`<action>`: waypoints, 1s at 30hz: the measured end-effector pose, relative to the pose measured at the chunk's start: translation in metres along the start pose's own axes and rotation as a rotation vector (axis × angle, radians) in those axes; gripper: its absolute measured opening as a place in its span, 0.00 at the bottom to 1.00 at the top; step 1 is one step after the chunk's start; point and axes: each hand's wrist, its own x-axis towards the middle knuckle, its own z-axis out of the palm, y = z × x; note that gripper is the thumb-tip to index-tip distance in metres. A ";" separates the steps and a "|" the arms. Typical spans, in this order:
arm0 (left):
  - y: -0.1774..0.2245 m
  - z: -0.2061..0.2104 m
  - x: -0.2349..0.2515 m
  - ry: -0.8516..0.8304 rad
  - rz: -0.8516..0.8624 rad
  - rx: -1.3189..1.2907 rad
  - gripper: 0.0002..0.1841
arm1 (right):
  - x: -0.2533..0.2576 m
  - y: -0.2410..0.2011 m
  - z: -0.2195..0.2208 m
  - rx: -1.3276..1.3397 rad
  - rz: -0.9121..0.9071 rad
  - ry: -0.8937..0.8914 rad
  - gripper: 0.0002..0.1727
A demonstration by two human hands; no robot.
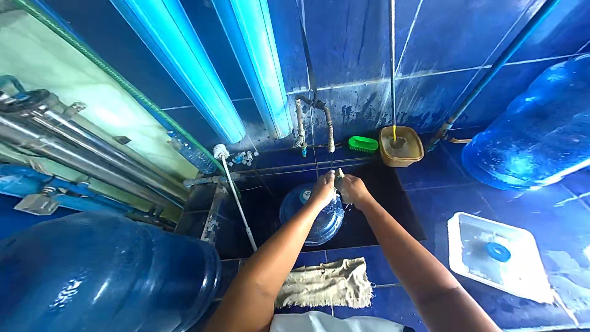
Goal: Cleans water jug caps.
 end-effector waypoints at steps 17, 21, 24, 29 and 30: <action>0.027 0.002 0.009 0.139 0.072 -0.264 0.32 | -0.026 -0.017 0.020 0.323 -0.009 0.069 0.19; 0.003 -0.016 0.025 0.095 0.610 0.064 0.24 | -0.030 -0.005 0.025 0.870 0.085 -0.264 0.24; 0.001 -0.022 0.036 -0.058 0.588 -0.123 0.29 | -0.028 0.007 0.033 1.139 0.080 -0.440 0.31; 0.003 -0.031 0.047 0.020 -0.196 -0.815 0.31 | -0.024 -0.019 0.009 0.627 -0.095 -0.053 0.19; 0.002 -0.035 0.050 0.013 -0.284 -0.861 0.31 | -0.018 -0.027 0.000 0.410 -0.139 0.038 0.18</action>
